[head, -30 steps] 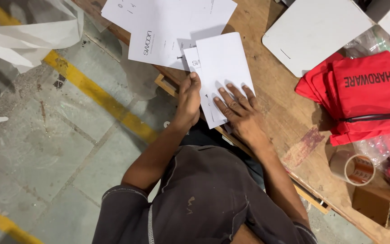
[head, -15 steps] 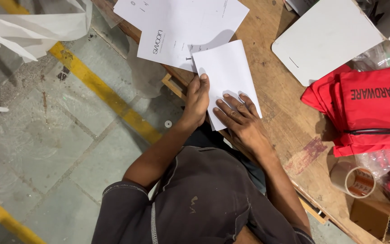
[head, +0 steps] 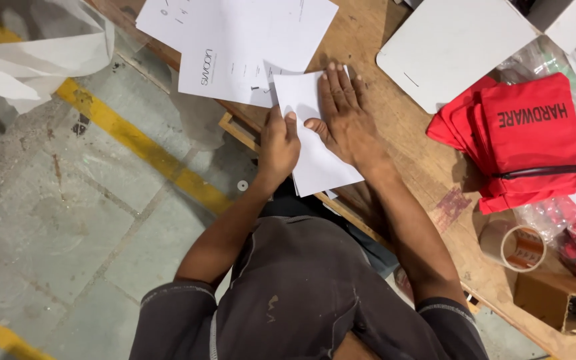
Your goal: The person sits at a workbench and inserts folded white paper inserts into red drawstring pouches, then places the filled pouches into a cardboard box. They fold and align the paper sheets by hand before sliding each insert into a pouch.
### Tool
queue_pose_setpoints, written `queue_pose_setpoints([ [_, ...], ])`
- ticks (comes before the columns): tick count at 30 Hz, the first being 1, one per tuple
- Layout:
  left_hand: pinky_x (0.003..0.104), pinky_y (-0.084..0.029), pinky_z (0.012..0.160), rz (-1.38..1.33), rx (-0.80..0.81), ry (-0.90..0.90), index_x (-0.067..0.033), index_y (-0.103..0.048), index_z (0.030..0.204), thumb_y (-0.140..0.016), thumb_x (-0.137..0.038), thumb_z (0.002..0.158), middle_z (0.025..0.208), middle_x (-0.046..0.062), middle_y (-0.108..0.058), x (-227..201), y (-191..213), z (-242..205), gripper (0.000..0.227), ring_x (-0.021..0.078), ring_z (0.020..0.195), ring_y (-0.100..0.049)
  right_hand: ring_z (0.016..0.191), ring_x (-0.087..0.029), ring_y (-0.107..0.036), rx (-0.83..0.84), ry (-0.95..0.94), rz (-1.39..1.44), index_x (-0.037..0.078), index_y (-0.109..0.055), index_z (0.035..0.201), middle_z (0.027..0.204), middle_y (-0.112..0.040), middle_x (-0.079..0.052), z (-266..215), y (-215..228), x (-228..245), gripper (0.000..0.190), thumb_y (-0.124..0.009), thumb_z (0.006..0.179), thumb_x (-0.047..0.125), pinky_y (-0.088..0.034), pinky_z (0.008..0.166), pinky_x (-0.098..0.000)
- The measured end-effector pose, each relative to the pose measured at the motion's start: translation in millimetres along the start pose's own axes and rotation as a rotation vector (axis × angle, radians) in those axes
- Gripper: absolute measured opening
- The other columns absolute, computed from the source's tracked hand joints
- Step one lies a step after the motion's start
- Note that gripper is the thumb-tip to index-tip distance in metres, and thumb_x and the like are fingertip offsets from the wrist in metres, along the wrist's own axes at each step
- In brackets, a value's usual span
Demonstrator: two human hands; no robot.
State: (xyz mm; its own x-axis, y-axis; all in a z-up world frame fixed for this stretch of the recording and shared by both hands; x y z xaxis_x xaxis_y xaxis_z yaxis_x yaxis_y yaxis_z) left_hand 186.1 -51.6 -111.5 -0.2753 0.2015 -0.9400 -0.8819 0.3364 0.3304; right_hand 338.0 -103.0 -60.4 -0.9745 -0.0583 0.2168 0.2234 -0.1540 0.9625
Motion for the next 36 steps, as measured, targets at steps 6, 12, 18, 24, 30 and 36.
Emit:
queue_pose_setpoints([
  [6,0.049,-0.057,0.060,0.436,0.167,0.019,-0.0017,-0.037,0.155,-0.055,-0.009,0.097,0.064,0.016,-0.065,-38.8,15.8,3.0,0.062,0.0347,0.061,-0.071,0.154,-0.043,-0.027,-0.030,-0.068,0.017,-0.014,-0.040,0.153,0.162,-0.034,-0.032,-1.1,-14.3,-6.2,0.095,-0.021,0.106,0.066,-0.016,0.127,-0.0562],
  [12,0.046,-0.055,0.052,0.675,0.353,-0.027,-0.0060,-0.041,0.156,-0.060,-0.003,0.090,0.056,0.015,-0.064,-47.9,20.2,17.7,0.069,0.0287,0.050,-0.066,0.151,-0.044,-0.035,-0.104,-0.079,-0.078,-0.019,-0.046,0.147,0.156,-0.042,-0.034,-4.1,-13.4,-8.3,0.079,-0.029,0.114,0.051,-0.022,0.126,-0.0534],
  [18,0.044,-0.055,0.052,0.659,0.329,-0.061,-0.0046,-0.038,0.157,-0.061,-0.006,0.093,0.059,0.014,-0.065,-31.4,15.4,17.3,0.067,0.0269,0.052,-0.067,0.153,-0.047,-0.037,-0.076,-0.082,-0.040,-0.019,-0.047,0.149,0.158,-0.042,-0.036,-40.6,4.0,1.9,0.068,-0.036,0.118,0.040,-0.023,0.130,-0.0551],
  [24,0.044,-0.057,0.053,0.680,0.349,-0.078,-0.0053,-0.035,0.158,-0.060,-0.009,0.096,0.063,0.014,-0.066,-32.1,15.0,16.8,0.068,0.0281,0.054,-0.068,0.137,-0.039,-0.042,-0.003,-0.163,-0.185,-0.010,-0.054,0.145,0.155,-0.050,-0.024,-107.3,27.4,31.7,0.065,-0.045,0.110,0.044,-0.018,0.111,-0.0692],
  [30,0.045,-0.056,0.053,0.674,0.351,-0.046,-0.0069,-0.038,0.157,-0.059,-0.009,0.097,0.064,0.015,-0.067,-37.3,15.9,16.0,0.064,0.0288,0.055,-0.068,0.135,-0.030,-0.049,0.088,-0.063,-0.368,-0.009,-0.058,0.141,0.144,-0.060,-0.026,-168.5,59.7,61.8,0.063,-0.057,0.103,0.040,-0.026,0.106,-0.0574],
  [36,0.039,-0.060,0.070,0.283,0.284,-0.385,-0.0171,-0.050,0.155,-0.058,-0.014,0.112,0.098,0.019,-0.076,-49.0,21.6,7.7,0.044,0.0258,0.081,-0.077,0.101,-0.022,-0.069,-0.097,-0.569,0.501,0.002,-0.067,0.132,0.104,-0.075,-0.015,-162.5,81.8,23.2,0.035,-0.068,0.101,0.018,-0.055,0.088,-0.0383],
])
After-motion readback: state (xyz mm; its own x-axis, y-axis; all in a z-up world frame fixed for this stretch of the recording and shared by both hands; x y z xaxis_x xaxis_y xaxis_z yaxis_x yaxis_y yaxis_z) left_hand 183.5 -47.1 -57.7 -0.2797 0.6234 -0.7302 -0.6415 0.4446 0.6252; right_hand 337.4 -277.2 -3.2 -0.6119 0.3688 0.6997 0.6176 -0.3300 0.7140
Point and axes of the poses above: each hand's wrist, its own z-axis towards the middle knuckle, its own y-axis out of the back of the hand, x = y × z, the point moved 3 cm from there along z, towards the middle knuckle
